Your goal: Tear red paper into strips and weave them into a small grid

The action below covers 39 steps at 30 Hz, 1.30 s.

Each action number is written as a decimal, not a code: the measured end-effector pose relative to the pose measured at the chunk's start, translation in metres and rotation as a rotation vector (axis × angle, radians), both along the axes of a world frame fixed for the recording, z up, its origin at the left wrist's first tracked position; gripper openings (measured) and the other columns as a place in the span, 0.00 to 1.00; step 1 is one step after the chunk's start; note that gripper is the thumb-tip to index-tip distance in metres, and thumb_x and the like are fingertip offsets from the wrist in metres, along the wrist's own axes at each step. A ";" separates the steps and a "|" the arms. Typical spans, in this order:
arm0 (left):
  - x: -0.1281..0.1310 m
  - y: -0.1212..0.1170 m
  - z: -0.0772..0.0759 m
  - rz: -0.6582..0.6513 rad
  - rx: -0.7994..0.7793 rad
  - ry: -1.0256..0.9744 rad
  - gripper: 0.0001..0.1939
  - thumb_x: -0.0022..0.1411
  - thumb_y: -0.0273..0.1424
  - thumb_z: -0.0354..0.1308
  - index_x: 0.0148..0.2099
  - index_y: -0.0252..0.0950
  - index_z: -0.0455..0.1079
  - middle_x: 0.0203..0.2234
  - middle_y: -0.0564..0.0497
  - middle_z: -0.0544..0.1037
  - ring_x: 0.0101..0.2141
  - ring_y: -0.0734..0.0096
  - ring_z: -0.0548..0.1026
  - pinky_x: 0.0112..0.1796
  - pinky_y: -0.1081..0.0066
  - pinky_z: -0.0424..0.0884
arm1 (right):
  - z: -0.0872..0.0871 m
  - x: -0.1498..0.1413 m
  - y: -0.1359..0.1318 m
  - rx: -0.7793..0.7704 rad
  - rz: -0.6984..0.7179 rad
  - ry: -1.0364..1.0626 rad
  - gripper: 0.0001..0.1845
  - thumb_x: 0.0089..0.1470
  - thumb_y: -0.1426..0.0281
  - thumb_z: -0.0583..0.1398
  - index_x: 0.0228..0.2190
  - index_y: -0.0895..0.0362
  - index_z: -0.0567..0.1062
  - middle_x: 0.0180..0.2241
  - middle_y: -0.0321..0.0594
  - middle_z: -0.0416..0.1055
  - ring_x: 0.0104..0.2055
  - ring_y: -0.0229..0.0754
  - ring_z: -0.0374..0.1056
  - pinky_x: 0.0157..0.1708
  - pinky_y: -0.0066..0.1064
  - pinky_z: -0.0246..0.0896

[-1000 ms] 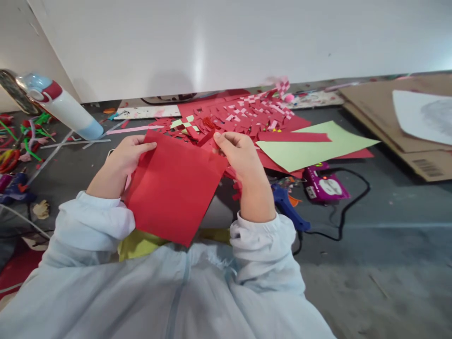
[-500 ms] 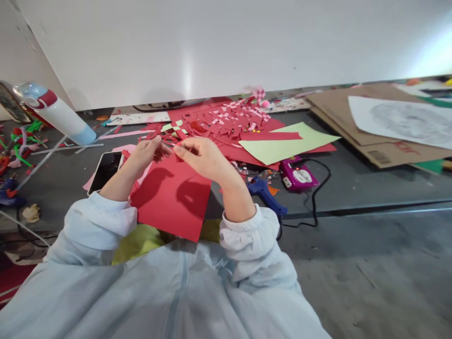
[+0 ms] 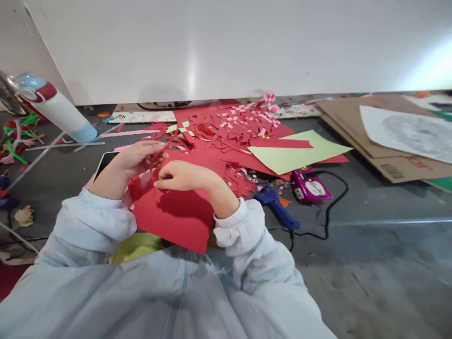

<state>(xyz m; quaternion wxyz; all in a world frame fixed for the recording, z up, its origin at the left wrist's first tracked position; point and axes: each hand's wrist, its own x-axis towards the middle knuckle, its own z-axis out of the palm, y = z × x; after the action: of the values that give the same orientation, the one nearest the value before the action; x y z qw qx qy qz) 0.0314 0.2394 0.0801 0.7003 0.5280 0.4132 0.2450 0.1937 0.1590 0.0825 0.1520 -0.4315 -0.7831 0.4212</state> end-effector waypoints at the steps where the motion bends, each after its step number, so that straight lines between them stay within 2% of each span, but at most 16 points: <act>1: -0.002 0.003 0.000 0.032 0.016 -0.025 0.12 0.50 0.33 0.74 0.31 0.34 0.76 0.23 0.53 0.78 0.23 0.80 0.73 0.25 0.80 0.68 | -0.001 0.000 0.004 -0.026 0.026 -0.001 0.16 0.58 0.64 0.58 0.21 0.58 0.71 0.21 0.30 0.64 0.23 0.31 0.53 0.27 0.29 0.48; 4: -0.006 0.013 -0.002 0.136 0.052 -0.080 0.16 0.43 0.33 0.77 0.32 0.32 0.77 0.22 0.53 0.78 0.21 0.82 0.71 0.22 0.81 0.63 | -0.006 0.001 0.014 -0.110 0.102 0.035 0.15 0.57 0.63 0.58 0.23 0.59 0.74 0.22 0.32 0.68 0.24 0.31 0.57 0.27 0.28 0.51; 6: -0.009 0.019 -0.006 0.202 0.073 -0.096 0.18 0.42 0.32 0.77 0.35 0.31 0.78 0.23 0.52 0.78 0.22 0.81 0.72 0.23 0.81 0.64 | -0.012 0.002 0.021 -0.143 0.117 0.077 0.17 0.57 0.61 0.59 0.23 0.59 0.75 0.22 0.33 0.70 0.23 0.32 0.58 0.27 0.28 0.52; 10: -0.014 0.029 -0.019 0.349 0.193 -0.022 0.19 0.46 0.27 0.71 0.43 0.34 0.77 0.24 0.55 0.78 0.22 0.79 0.72 0.26 0.77 0.68 | -0.029 0.010 0.028 -0.185 0.067 0.170 0.19 0.56 0.58 0.61 0.22 0.59 0.77 0.22 0.35 0.73 0.24 0.33 0.62 0.26 0.28 0.53; 13: -0.015 0.031 -0.030 0.426 0.340 0.083 0.26 0.48 0.26 0.69 0.51 0.37 0.72 0.22 0.58 0.76 0.21 0.75 0.73 0.27 0.73 0.71 | -0.038 0.015 0.027 -0.190 0.010 0.276 0.20 0.57 0.57 0.62 0.23 0.59 0.78 0.22 0.35 0.73 0.24 0.32 0.63 0.27 0.26 0.55; 17: -0.011 0.028 -0.038 0.450 0.391 0.129 0.30 0.49 0.25 0.68 0.55 0.38 0.65 0.22 0.59 0.75 0.22 0.72 0.77 0.27 0.73 0.74 | -0.042 0.012 0.024 -0.115 -0.167 0.531 0.20 0.63 0.57 0.57 0.28 0.59 0.77 0.27 0.38 0.77 0.24 0.30 0.63 0.26 0.25 0.57; 21: -0.009 0.025 -0.042 0.434 0.408 0.133 0.29 0.51 0.24 0.67 0.54 0.38 0.63 0.22 0.61 0.74 0.22 0.73 0.77 0.27 0.74 0.74 | -0.045 0.004 0.024 -0.167 -0.398 0.689 0.14 0.57 0.63 0.60 0.38 0.59 0.78 0.32 0.41 0.80 0.29 0.34 0.69 0.26 0.25 0.63; 24: -0.010 0.025 -0.046 0.438 0.431 0.139 0.29 0.52 0.25 0.67 0.54 0.39 0.61 0.23 0.60 0.74 0.23 0.73 0.77 0.28 0.73 0.75 | -0.045 0.004 0.024 -0.205 -0.547 0.737 0.24 0.55 0.65 0.57 0.51 0.62 0.76 0.33 0.41 0.80 0.30 0.36 0.71 0.25 0.26 0.64; 26: -0.010 0.026 -0.048 0.448 0.444 0.157 0.29 0.53 0.26 0.67 0.55 0.40 0.61 0.25 0.59 0.75 0.23 0.73 0.76 0.29 0.72 0.75 | -0.045 0.005 0.025 -0.215 -0.595 0.782 0.31 0.53 0.68 0.54 0.57 0.62 0.73 0.33 0.39 0.79 0.28 0.35 0.70 0.24 0.25 0.62; 29: -0.011 0.024 -0.048 0.438 0.444 0.170 0.29 0.53 0.27 0.68 0.55 0.41 0.61 0.26 0.58 0.76 0.23 0.73 0.76 0.29 0.73 0.75 | -0.047 0.008 0.025 -0.154 -0.548 0.815 0.32 0.46 0.73 0.53 0.53 0.59 0.78 0.33 0.37 0.79 0.29 0.33 0.70 0.25 0.25 0.63; 32: -0.010 0.022 -0.046 0.401 0.430 0.186 0.29 0.53 0.29 0.69 0.54 0.41 0.62 0.25 0.59 0.76 0.23 0.73 0.76 0.28 0.74 0.74 | -0.051 0.007 0.025 -0.017 -0.448 0.763 0.25 0.44 0.77 0.57 0.44 0.58 0.82 0.35 0.37 0.80 0.34 0.35 0.72 0.33 0.27 0.67; 35: -0.010 0.019 -0.045 0.367 0.446 0.206 0.29 0.51 0.29 0.70 0.54 0.42 0.63 0.25 0.59 0.76 0.22 0.74 0.76 0.28 0.74 0.73 | -0.051 0.003 0.024 0.063 -0.435 0.702 0.16 0.44 0.77 0.61 0.36 0.59 0.83 0.34 0.38 0.80 0.35 0.35 0.72 0.36 0.27 0.67; 37: -0.010 0.018 -0.045 0.341 0.471 0.215 0.29 0.50 0.28 0.69 0.53 0.41 0.65 0.25 0.59 0.76 0.23 0.74 0.76 0.27 0.75 0.72 | -0.049 0.001 0.025 0.056 -0.472 0.687 0.06 0.46 0.73 0.66 0.30 0.59 0.82 0.30 0.38 0.78 0.31 0.35 0.70 0.33 0.27 0.65; 38: -0.010 0.016 -0.045 0.320 0.485 0.223 0.28 0.50 0.28 0.69 0.53 0.40 0.66 0.25 0.58 0.77 0.24 0.74 0.76 0.28 0.75 0.71 | -0.049 0.000 0.025 0.044 -0.493 0.689 0.06 0.47 0.68 0.68 0.27 0.59 0.81 0.27 0.37 0.77 0.29 0.35 0.68 0.31 0.28 0.64; 39: -0.010 0.015 -0.045 0.295 0.498 0.233 0.26 0.50 0.28 0.69 0.51 0.40 0.68 0.26 0.57 0.77 0.25 0.73 0.77 0.28 0.74 0.71 | -0.048 0.000 0.026 0.031 -0.513 0.696 0.12 0.47 0.63 0.69 0.25 0.59 0.79 0.25 0.37 0.75 0.28 0.34 0.67 0.30 0.28 0.63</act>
<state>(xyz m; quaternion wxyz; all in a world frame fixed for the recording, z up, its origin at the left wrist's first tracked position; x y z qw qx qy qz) 0.0216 0.2540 0.0351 0.4540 0.6422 0.4903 0.3756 0.1935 0.1846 0.0342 0.5133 -0.4421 -0.5589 0.4782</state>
